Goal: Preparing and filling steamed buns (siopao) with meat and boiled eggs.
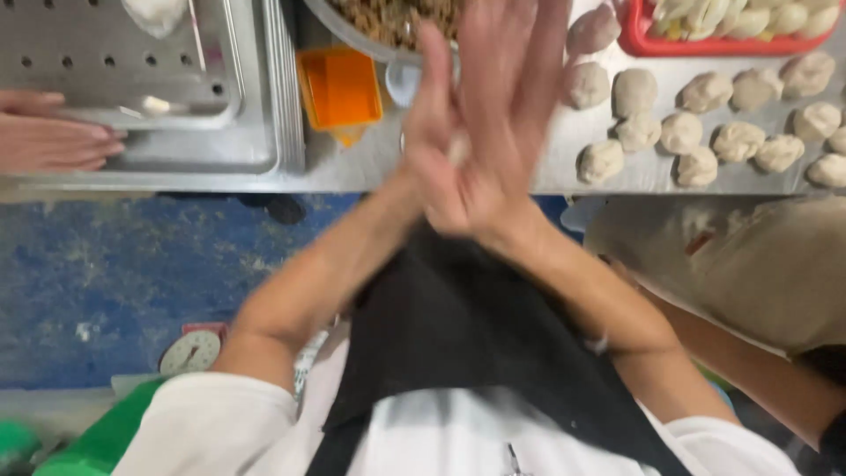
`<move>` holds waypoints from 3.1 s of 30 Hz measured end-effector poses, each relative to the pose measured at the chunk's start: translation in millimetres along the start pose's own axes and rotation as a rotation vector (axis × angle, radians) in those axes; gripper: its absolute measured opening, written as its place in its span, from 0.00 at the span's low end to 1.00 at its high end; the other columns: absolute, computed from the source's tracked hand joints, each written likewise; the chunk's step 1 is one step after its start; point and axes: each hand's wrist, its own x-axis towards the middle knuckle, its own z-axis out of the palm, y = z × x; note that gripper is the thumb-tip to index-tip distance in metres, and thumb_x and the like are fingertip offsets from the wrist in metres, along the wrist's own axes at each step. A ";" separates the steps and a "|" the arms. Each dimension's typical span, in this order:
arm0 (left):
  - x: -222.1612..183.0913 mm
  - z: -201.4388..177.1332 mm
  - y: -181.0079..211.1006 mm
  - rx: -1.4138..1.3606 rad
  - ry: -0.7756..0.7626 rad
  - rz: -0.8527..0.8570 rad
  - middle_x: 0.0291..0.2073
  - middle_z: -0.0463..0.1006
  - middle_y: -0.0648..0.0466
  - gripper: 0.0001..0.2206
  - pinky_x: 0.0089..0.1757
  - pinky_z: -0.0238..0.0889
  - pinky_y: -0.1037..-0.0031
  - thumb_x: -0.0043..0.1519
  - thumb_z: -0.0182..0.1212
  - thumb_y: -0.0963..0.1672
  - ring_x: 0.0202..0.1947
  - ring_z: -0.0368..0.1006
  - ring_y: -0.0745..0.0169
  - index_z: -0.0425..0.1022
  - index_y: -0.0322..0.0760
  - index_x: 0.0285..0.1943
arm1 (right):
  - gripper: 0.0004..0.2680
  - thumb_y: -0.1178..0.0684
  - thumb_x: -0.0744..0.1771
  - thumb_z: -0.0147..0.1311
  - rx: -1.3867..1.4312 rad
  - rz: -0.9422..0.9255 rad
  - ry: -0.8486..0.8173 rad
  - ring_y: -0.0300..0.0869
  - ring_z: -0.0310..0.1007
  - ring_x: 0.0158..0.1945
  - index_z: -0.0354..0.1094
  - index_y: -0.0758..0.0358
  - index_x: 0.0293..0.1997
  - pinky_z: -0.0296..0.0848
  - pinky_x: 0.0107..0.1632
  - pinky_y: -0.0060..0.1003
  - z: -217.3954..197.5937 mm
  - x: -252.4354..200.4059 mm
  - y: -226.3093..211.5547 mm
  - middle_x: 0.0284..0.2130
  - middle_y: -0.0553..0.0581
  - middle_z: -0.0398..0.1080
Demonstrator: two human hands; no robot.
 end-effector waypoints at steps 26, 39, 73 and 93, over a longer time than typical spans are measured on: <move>-17.9 80.3 101.4 2.125 -0.154 -0.638 0.43 0.84 0.46 0.22 0.45 0.71 0.63 0.57 0.66 0.54 0.45 0.80 0.54 0.77 0.43 0.57 | 0.07 0.62 0.64 0.62 0.296 0.286 -0.737 0.45 0.79 0.42 0.70 0.63 0.42 0.76 0.47 0.37 -23.4 36.4 20.9 0.37 0.56 0.74; -48.5 8.0 112.4 1.704 0.302 -0.154 0.35 0.86 0.53 0.14 0.41 0.72 0.76 0.63 0.64 0.47 0.37 0.80 0.71 0.83 0.30 0.48 | 0.07 0.52 0.72 0.57 -0.278 0.353 -0.470 0.53 0.79 0.41 0.75 0.63 0.50 0.77 0.43 0.42 -4.9 39.7 113.4 0.44 0.61 0.77; -9.3 -87.3 171.6 0.850 0.678 0.482 0.48 0.81 0.40 0.12 0.49 0.75 0.61 0.68 0.57 0.39 0.47 0.80 0.49 0.74 0.19 0.55 | 0.09 0.56 0.67 0.51 -0.232 0.192 -0.737 0.59 0.77 0.32 0.81 0.57 0.46 0.74 0.37 0.53 145.7 58.7 161.3 0.29 0.67 0.77; 27.4 -52.6 156.6 0.898 0.677 0.261 0.58 0.75 0.38 0.20 0.57 0.71 0.58 0.71 0.49 0.44 0.58 0.75 0.47 0.65 0.19 0.65 | 0.09 0.53 0.71 0.52 0.200 0.810 -0.747 0.32 0.56 0.18 0.77 0.57 0.54 0.53 0.22 0.30 67.9 77.3 169.9 0.17 0.45 0.66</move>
